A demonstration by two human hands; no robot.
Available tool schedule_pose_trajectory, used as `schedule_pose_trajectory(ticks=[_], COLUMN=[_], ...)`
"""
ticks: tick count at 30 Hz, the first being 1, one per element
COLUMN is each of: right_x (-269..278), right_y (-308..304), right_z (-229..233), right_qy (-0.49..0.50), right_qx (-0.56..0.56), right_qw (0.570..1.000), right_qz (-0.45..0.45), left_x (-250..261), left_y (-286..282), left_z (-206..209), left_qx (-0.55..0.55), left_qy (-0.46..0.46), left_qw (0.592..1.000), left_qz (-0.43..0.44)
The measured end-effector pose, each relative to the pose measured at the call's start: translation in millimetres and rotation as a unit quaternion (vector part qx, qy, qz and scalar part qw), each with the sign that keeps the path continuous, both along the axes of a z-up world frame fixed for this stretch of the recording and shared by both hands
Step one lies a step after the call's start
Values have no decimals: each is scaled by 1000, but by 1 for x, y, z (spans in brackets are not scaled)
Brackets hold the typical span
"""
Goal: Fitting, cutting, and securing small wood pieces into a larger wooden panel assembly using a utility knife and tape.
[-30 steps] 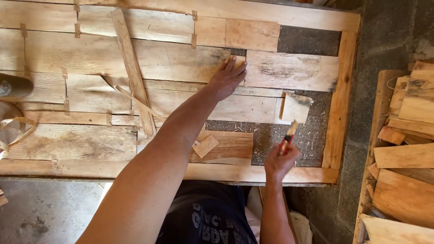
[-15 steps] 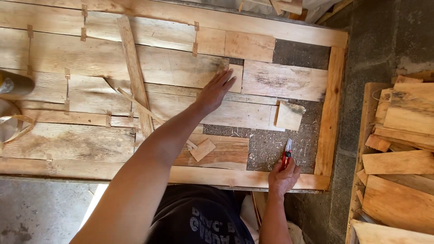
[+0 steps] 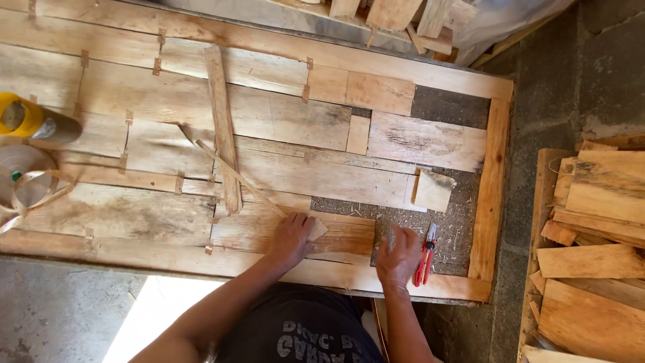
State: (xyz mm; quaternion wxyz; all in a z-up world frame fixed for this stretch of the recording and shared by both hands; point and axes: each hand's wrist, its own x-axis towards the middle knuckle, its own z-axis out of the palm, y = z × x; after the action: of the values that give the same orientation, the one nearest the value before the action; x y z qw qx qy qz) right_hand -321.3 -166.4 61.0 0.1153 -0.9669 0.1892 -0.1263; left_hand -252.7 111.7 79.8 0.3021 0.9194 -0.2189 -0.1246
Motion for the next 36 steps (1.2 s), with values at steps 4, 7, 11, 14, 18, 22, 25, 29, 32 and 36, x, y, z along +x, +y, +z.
schedule_pose_trajectory(ticks=[4, 7, 11, 14, 18, 22, 25, 29, 32, 36], right_x=[24, 40, 53, 61, 65, 74, 84, 89, 91, 93], right_y=[37, 61, 85, 94, 96, 92, 90, 92, 97, 101], right_z=[4, 10, 17, 7, -4, -9, -11, -8, -9, -13], right_qy=[23, 55, 82, 147, 257, 216, 242, 231, 255, 273], right_qx=[91, 159, 228, 183, 124, 104, 64, 52, 12, 20], right_qw=[985, 959, 897, 891, 882, 874, 854, 839, 831, 830], right_qz=[144, 228, 370, 389, 375, 424, 456, 491, 494, 486], left_x=[-8, -6, -22, -13, -22, -25, -20, -17, -18, -21], left_y=[-4, -6, -6, 0, 18, 33, 37, 40, 40, 39], left_z=[-9, -8, -50, -1, -24, -31, -35, -30, -31, -29], left_qx=[43, 36, -28, -60, -88, -64, -44, -23, 9, 21], left_qy=[-15, -3, -40, -41, -87, -77, -85, -77, -49, -23], left_qw=[999, 998, 995, 990, 976, 978, 977, 980, 982, 979], left_qz=[11, 51, 92, 121, 181, 184, 189, 184, 182, 199])
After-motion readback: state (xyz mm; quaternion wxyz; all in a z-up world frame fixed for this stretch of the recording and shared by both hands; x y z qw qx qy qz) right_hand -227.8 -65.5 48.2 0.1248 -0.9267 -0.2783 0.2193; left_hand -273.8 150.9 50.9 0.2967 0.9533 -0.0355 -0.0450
